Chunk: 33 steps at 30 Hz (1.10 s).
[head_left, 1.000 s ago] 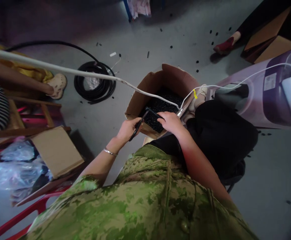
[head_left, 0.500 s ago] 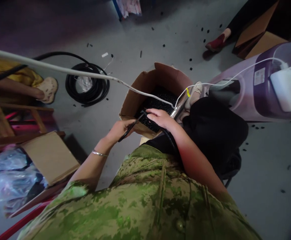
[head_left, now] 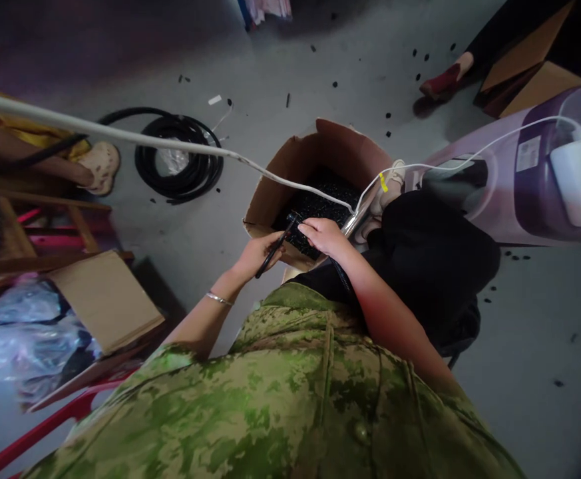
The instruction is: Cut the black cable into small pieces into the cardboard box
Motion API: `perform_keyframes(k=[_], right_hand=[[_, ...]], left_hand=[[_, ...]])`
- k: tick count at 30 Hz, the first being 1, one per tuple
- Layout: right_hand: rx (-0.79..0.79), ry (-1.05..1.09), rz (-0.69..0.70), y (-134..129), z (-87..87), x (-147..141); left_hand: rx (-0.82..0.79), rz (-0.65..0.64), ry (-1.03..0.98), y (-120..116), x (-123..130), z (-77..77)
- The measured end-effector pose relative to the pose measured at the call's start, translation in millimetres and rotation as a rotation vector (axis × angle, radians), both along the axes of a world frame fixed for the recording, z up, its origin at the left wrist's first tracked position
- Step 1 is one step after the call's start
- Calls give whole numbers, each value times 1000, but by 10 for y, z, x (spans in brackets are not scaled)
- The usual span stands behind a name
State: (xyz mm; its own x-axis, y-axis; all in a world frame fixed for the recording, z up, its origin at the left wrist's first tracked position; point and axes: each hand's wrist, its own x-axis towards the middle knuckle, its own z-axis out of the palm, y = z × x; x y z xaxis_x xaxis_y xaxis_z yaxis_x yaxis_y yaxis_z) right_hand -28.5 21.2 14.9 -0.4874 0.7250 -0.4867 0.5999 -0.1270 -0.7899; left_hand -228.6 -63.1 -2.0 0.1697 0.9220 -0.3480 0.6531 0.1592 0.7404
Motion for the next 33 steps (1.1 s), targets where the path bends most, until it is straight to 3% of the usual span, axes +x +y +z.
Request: perform_keyframes(k=[3,9,15,27,33], right_hand=[[75,14,48,5,-18,14],[-3,87,34,-20,-22,38],[52,164,3,-29,-1,39],[-116,315,-123,-37,33,56],[-92,266,-57,-37,36,49]], left_hand=[[20,-10,9,52,53,34],[64,-76,49,92,45,100],[52,-70,10,86,30,146],[-3,-17,-71,100,92,232],[16,-26,-55,92,82,207]])
